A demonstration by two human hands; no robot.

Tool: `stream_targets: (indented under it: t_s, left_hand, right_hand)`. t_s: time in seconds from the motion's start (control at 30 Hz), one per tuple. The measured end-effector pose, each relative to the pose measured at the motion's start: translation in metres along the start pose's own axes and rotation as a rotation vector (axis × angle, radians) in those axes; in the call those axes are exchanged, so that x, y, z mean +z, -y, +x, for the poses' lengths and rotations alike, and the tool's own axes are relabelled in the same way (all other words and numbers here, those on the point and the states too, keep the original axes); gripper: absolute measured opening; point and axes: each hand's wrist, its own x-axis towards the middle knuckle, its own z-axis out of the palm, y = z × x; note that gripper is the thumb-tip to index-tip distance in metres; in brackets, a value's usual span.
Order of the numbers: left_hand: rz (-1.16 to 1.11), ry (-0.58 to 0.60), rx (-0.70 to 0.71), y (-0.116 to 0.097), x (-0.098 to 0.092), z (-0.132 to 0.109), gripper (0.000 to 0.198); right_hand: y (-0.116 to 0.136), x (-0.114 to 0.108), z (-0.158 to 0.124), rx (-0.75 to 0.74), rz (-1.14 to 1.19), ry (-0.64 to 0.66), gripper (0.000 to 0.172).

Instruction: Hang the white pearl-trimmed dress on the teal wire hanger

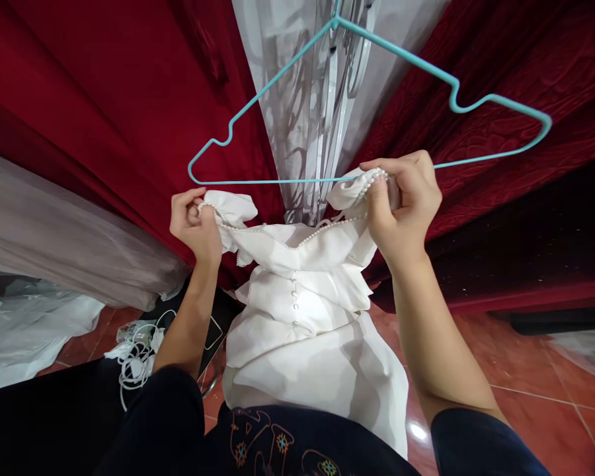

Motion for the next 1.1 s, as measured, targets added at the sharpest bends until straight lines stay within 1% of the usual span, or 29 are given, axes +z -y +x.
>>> stream_targets:
  t_s: [0.1, 0.13, 0.2, 0.23, 0.3, 0.37, 0.4, 0.43, 0.47, 0.5, 0.53, 0.6, 0.67, 0.7, 0.73, 0.8, 0.87, 0.9, 0.93, 0.97, 1.0, 1.03, 1.1]
  left_hand:
    - [-0.06, -0.059, -0.168, 0.03, 0.001, 0.032, 0.026]
    - [-0.094, -0.033, -0.211, 0.039, 0.003, 0.046, 0.028]
    - [-0.171, 0.054, -0.21, 0.051, 0.008, 0.075, 0.032]
    - [-0.2, 0.153, -0.188, 0.051, 0.012, 0.088, 0.037]
    - [-0.199, 0.313, -0.07, 0.041, 0.02, 0.109, 0.038]
    - [-0.13, 0.375, 0.088, 0.02, 0.029, 0.12, 0.026]
    - [-0.077, 0.384, 0.148, 0.008, 0.032, 0.123, 0.019]
    - [-0.023, 0.384, 0.187, -0.002, 0.036, 0.126, 0.017]
    - [0.027, 0.392, 0.196, -0.009, 0.039, 0.128, 0.02]
    - [0.069, 0.398, 0.173, -0.014, 0.041, 0.129, 0.025]
    - [0.104, 0.402, 0.128, -0.014, 0.043, 0.131, 0.03]
    - [0.157, 0.416, -0.001, -0.006, 0.043, 0.133, 0.034]
    - [0.198, 0.424, -0.104, 0.007, 0.041, 0.132, 0.03]
    - [0.204, 0.429, -0.119, 0.013, 0.04, 0.131, 0.027]
    - [0.199, 0.431, -0.107, 0.017, 0.04, 0.129, 0.023]
    - [0.161, 0.414, -0.02, 0.018, 0.041, 0.126, 0.019]
    - [0.117, 0.372, 0.111, 0.01, 0.049, 0.127, 0.019]
    - [0.111, 0.346, 0.163, 0.004, 0.055, 0.129, 0.021]
    - [0.103, 0.345, 0.197, -0.002, 0.062, 0.132, 0.023]
    - [0.081, 0.378, 0.206, -0.007, 0.069, 0.135, 0.024]
    - [0.044, 0.442, 0.189, -0.013, 0.075, 0.138, 0.024]
    - [-0.012, 0.531, 0.146, -0.017, 0.08, 0.139, 0.024]
    - [-0.161, 0.705, 0.002, -0.025, 0.083, 0.136, 0.022]
  right_hand:
    - [-0.001, -0.008, 0.005, -0.017, -0.043, 0.034, 0.04]
    - [-0.001, -0.01, 0.007, -0.023, -0.047, 0.042, 0.04]
    - [0.0, -0.014, 0.008, -0.03, -0.04, 0.052, 0.038]
    - [0.001, -0.014, 0.009, -0.033, -0.037, 0.052, 0.038]
    - [0.003, -0.012, 0.007, -0.035, -0.043, 0.047, 0.038]
    - [0.005, -0.008, 0.004, -0.041, -0.053, 0.044, 0.038]
    - [0.006, -0.005, 0.003, -0.046, -0.051, 0.045, 0.038]
    - [0.007, -0.004, 0.002, -0.049, -0.045, 0.054, 0.037]
    - [0.007, -0.003, 0.001, -0.052, -0.04, 0.065, 0.036]
    - [0.007, -0.003, 0.002, -0.053, -0.036, 0.079, 0.035]
    - [0.006, -0.004, 0.003, -0.052, -0.031, 0.09, 0.035]
    - [0.002, -0.009, 0.006, -0.051, -0.013, 0.104, 0.035]
    - [-0.001, -0.013, 0.008, -0.045, 0.008, 0.115, 0.036]
    - [-0.001, -0.014, 0.008, -0.04, 0.013, 0.12, 0.036]
    - [-0.001, -0.014, 0.007, -0.035, 0.013, 0.123, 0.036]
    - [0.001, -0.009, 0.004, -0.029, 0.0, 0.127, 0.037]
    - [0.003, -0.003, 0.0, -0.019, -0.014, 0.125, 0.038]
    - [0.004, 0.0, -0.001, -0.01, -0.018, 0.124, 0.038]
    - [0.004, 0.002, -0.001, -0.002, -0.019, 0.124, 0.039]
    - [0.004, 0.003, -0.001, 0.004, -0.018, 0.122, 0.039]
    - [0.003, 0.003, -0.001, 0.006, -0.019, 0.116, 0.039]
    - [0.001, 0.002, 0.0, 0.004, -0.023, 0.111, 0.039]
    - [-0.003, -0.003, 0.002, -0.012, -0.038, 0.11, 0.039]
